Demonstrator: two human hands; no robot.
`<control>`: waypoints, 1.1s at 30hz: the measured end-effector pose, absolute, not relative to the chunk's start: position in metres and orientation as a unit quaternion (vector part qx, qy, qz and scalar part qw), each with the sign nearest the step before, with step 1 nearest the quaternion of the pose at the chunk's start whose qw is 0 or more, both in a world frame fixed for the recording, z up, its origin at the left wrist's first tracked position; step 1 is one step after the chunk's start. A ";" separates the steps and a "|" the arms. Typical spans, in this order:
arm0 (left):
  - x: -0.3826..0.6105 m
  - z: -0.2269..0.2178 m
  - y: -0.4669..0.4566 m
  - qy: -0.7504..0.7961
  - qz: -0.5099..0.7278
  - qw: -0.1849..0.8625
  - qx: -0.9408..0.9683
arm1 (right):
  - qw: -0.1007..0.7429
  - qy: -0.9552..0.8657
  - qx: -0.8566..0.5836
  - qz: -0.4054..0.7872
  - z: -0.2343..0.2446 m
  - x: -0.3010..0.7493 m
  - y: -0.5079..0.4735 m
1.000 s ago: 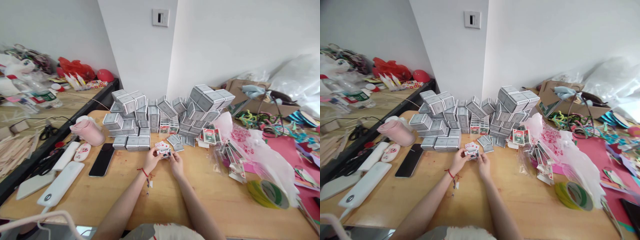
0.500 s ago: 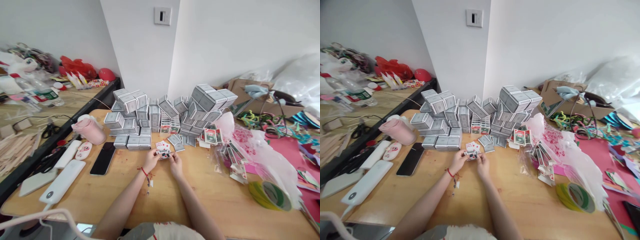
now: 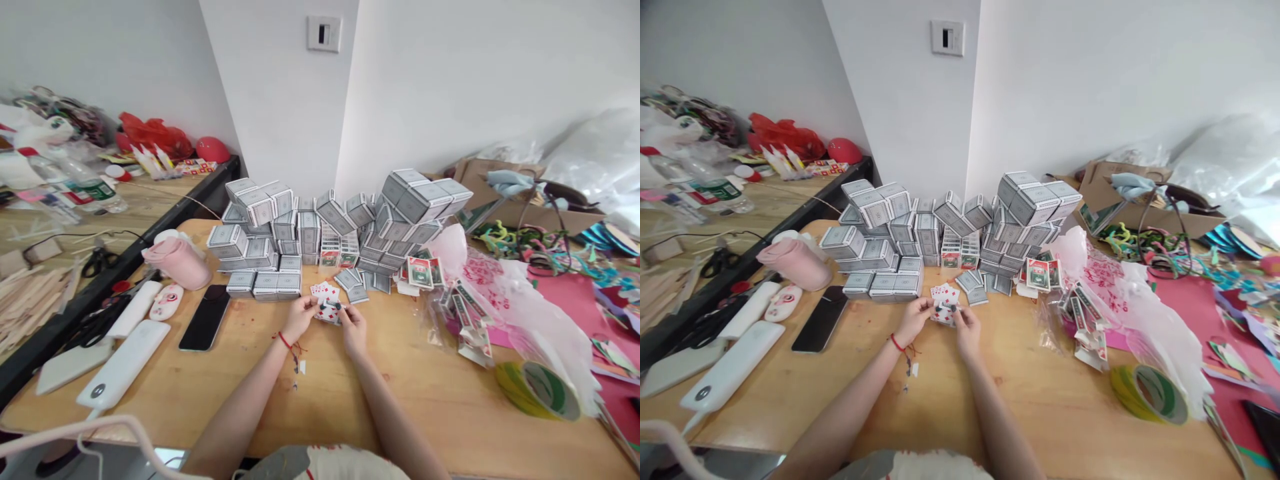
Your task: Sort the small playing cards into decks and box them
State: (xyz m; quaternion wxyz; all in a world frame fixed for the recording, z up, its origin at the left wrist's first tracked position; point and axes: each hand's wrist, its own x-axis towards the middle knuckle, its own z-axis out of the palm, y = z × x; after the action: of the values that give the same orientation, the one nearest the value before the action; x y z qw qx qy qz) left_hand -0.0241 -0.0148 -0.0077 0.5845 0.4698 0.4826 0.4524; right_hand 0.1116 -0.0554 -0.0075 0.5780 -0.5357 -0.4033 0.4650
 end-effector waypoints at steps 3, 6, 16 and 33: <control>-0.026 -0.007 -0.014 0.488 0.491 0.574 0.437 | 0.546 -0.431 -0.526 0.489 -0.004 0.110 -0.056; -0.026 -0.007 -0.014 0.497 0.496 0.554 0.446 | 0.524 -0.462 -0.493 0.519 0.001 0.106 -0.057; -0.022 -0.001 -0.014 0.534 0.448 0.475 0.537 | 0.490 -0.479 -0.476 0.551 -0.007 0.097 -0.056; -0.022 -0.008 -0.024 0.486 0.504 0.528 0.480 | 0.564 -0.388 -0.484 0.545 0.004 0.103 -0.053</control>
State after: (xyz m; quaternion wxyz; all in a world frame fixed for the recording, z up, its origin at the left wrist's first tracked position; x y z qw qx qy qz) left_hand -0.0224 -0.0243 -0.0077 0.5283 0.4802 0.4860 0.5041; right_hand 0.1028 -0.0527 0.0041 0.5640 -0.4842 -0.3879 0.5449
